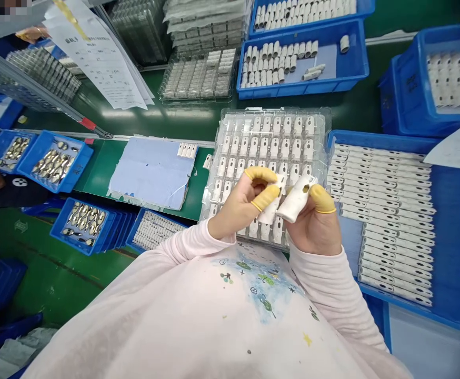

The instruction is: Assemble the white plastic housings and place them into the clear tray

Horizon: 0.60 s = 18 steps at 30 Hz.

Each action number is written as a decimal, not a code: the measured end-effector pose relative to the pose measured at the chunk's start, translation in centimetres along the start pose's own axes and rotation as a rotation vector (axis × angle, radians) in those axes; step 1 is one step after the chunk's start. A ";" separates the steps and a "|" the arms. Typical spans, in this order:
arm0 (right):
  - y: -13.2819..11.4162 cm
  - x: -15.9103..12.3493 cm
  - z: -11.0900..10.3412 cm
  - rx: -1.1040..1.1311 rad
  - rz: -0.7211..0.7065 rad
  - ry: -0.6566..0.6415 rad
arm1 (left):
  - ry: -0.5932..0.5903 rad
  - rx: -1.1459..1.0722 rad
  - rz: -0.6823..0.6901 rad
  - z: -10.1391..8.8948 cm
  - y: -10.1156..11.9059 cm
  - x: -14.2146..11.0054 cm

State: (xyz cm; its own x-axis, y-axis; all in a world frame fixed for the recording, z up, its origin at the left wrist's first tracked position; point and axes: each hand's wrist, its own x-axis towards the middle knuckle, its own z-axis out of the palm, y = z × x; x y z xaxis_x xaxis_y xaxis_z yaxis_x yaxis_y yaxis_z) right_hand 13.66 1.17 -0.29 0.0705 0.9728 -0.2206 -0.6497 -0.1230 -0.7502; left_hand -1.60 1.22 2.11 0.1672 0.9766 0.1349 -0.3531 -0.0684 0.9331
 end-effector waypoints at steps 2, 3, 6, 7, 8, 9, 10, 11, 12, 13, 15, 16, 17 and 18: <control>0.1 1.3 -0.6 -0.137 -0.074 -0.066 | -0.015 0.005 -0.004 -1.8 -1.3 1.0; 0.1 2.2 -0.9 -0.205 -0.112 -0.100 | -0.040 0.020 -0.040 -3.0 -2.0 1.7; 0.5 6.2 -1.3 -0.458 -0.182 -0.170 | -0.049 0.155 -0.141 -6.8 -3.5 4.7; 0.7 8.1 -1.2 -0.567 -0.190 -0.175 | -0.016 0.220 -0.157 -8.0 -4.0 6.1; 0.9 10.1 -1.0 -0.684 -0.190 -0.174 | 0.018 0.298 -0.171 -9.2 -4.4 7.7; 1.1 12.3 -0.6 -0.807 -0.189 -0.156 | 0.055 0.388 -0.176 -10.4 -4.7 9.4; 1.4 14.7 0.0 -0.859 -0.184 -0.134 | 0.089 0.494 -0.172 -11.4 -5.1 11.2; 1.7 17.1 0.7 -0.883 -0.188 -0.111 | 0.112 0.599 -0.163 -12.4 -5.4 13.2; 2.0 19.5 1.5 -0.913 -0.191 -0.084 | 0.120 0.643 -0.156 -13.3 -5.7 15.2; 2.3 21.7 2.3 -0.942 -0.195 -0.057 | 0.121 0.674 -0.148 -14.1 -6.0 17.2; 3.0 25.6 3.8 -0.991 -0.201 -0.032 | 0.107 0.738 -0.129 -15.4 -6.5 20.8; 3.3 27.1 4.5 -1.015 -0.204 -0.035 | 0.098 0.769 -0.123 -16.0 -6.7 22.5; 3.7 28.3 5.1 -1.041 -0.208 -0.038 | 0.089 0.802 -0.120 -16.5 -6.9 23.9; 4.1 29.2 5.6 -1.069 -0.212 -0.046 | 0.082 0.834 -0.119 -17.0 -7.2 25.2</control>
State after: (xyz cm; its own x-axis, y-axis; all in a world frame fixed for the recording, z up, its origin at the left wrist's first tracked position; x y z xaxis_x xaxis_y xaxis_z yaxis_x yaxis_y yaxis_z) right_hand 8.83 30.14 -6.36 0.0609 0.9980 -0.0164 0.3681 -0.0377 -0.9290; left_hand -10.46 29.76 -6.87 0.0818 0.9963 0.0253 0.4634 -0.0605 0.8841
